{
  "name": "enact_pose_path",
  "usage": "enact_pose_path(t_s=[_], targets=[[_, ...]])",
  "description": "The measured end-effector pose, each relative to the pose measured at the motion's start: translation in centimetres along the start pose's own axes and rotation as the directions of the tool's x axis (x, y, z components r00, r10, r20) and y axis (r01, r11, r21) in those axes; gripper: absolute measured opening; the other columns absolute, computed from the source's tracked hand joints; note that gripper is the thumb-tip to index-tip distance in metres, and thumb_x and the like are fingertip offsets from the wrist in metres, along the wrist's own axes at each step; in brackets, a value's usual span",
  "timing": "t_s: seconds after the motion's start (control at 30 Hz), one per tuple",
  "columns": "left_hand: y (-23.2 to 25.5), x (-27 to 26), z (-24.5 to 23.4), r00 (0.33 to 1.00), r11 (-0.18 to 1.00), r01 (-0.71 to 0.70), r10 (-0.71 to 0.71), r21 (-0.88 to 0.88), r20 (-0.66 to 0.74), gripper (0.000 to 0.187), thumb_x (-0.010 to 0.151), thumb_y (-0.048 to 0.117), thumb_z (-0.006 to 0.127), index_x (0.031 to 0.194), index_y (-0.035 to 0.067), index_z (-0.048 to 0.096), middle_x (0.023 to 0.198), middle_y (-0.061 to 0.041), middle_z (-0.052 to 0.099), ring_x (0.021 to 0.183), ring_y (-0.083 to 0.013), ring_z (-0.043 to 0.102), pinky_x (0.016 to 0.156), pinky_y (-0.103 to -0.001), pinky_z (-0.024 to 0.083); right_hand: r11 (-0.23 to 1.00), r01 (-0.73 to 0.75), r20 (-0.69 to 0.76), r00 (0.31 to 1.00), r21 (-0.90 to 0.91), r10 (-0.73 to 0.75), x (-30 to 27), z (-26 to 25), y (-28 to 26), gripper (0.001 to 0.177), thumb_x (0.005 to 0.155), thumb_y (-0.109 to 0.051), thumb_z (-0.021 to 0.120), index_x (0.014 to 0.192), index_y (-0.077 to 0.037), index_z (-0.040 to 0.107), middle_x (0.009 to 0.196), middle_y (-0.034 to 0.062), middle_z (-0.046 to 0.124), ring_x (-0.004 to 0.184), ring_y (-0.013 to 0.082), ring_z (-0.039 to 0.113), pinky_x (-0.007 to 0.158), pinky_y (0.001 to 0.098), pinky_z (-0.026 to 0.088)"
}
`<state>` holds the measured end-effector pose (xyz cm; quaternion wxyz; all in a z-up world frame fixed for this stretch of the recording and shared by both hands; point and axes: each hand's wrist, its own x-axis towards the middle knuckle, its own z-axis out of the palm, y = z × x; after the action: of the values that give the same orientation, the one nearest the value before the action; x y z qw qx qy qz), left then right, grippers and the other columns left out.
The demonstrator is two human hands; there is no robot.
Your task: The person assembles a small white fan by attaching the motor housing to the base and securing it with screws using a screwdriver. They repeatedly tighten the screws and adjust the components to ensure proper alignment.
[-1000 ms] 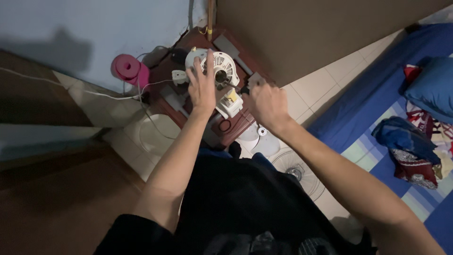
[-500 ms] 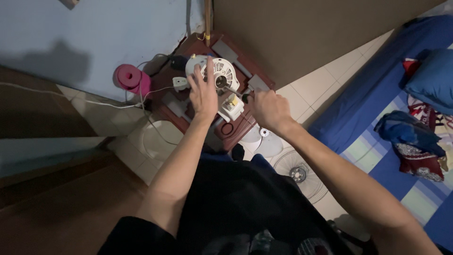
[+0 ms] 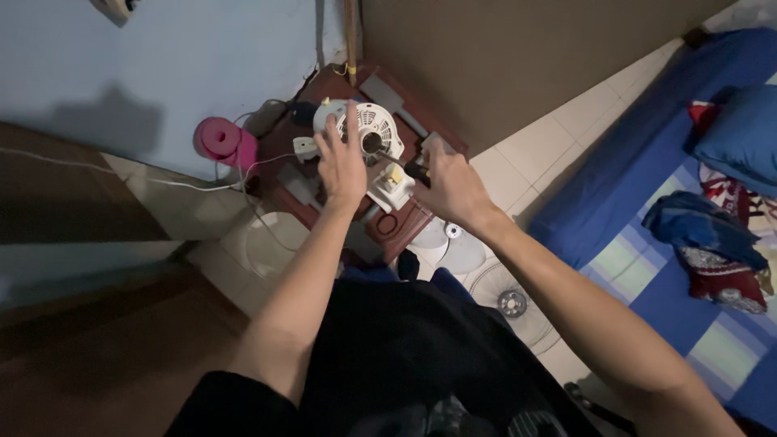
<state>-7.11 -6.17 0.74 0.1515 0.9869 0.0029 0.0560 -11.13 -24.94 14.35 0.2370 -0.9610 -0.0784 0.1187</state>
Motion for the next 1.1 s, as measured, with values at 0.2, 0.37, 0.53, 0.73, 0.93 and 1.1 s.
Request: enact_pose_path(t_s=[0.2,0.37,0.53,0.73,0.93,1.1], targets=[[0.4,-0.4,-1.1,1.000,0.988,-0.020,0.016,-0.154,-0.026,0.114,0.069,0.039,0.089,0.159,0.022,0.021,0.145,-0.020,0.037,0.117,-0.0490,0.046,0.075,-0.052,0.061,0.975,-0.031,0.092,0.994,-0.219,0.052,0.2,0.5,-0.6,0.036,0.096,-0.031,0.069,0.114,-0.001,0.061,0.107,0.0282,0.070,0.093,0.0463,0.070,0.083,0.0539,0.057],[-0.1,0.0,1.3,0.997,0.997,-0.012,0.017,0.072,-0.081,0.117,0.078,0.025,0.090,0.172,0.027,0.020,0.155,-0.014,0.039,0.124,-0.0418,0.048,0.077,-0.040,0.065,0.994,-0.106,0.025,0.994,-0.036,0.107,1.9,1.6,1.0,0.051,0.089,-0.034,0.073,0.116,0.007,0.057,0.104,0.0337,0.068,0.093,0.0492,0.069,0.080,0.0510,0.059],[0.7,-0.3,-0.8,0.999,0.996,0.001,-0.004,-0.086,-0.032,0.123,0.063,0.040,0.095,0.160,0.023,0.020,0.145,-0.018,0.038,0.118,-0.0464,0.046,0.076,-0.049,0.062,0.969,0.080,-0.048,0.994,-0.235,-0.094,0.9,1.6,0.2,0.046,0.072,-0.011,0.069,0.113,0.005,0.059,0.108,0.0316,0.067,0.082,0.0475,0.072,0.071,0.0504,0.060],[0.6,0.2,-0.7,0.999,1.000,0.024,-0.024,-0.014,0.033,0.131,0.062,0.027,0.095,0.167,0.026,0.016,0.153,-0.018,0.035,0.122,-0.0443,0.046,0.075,-0.044,0.064,0.958,-0.275,0.147,0.947,-0.087,0.285,1.4,0.0,-1.7,0.037,0.107,-0.033,0.060,0.120,0.002,0.056,0.110,0.0311,0.069,0.098,0.0483,0.070,0.083,0.0530,0.059],[0.6,-0.3,-1.1,1.000,0.992,0.014,-0.011,-0.122,0.026,0.135,0.056,0.037,0.099,0.161,0.024,0.015,0.147,-0.019,0.034,0.119,-0.0483,0.044,0.075,-0.050,0.062,0.994,0.038,-0.013,0.999,-0.105,-0.040,1.0,0.1,0.1,0.043,0.073,-0.018,0.066,0.111,0.003,0.059,0.107,0.0309,0.067,0.091,0.0488,0.070,0.079,0.0512,0.059],[0.9,-0.4,-1.7,1.000,0.990,-0.010,0.009,-0.141,-0.005,0.134,0.058,0.038,0.099,0.162,0.024,0.016,0.147,-0.019,0.035,0.119,-0.0471,0.044,0.076,-0.051,0.061,0.964,-0.189,0.165,0.961,-0.184,0.220,0.2,-1.5,-2.6,0.034,0.105,-0.034,0.064,0.118,-0.003,0.058,0.106,0.0302,0.070,0.101,0.0480,0.069,0.089,0.0549,0.054]])
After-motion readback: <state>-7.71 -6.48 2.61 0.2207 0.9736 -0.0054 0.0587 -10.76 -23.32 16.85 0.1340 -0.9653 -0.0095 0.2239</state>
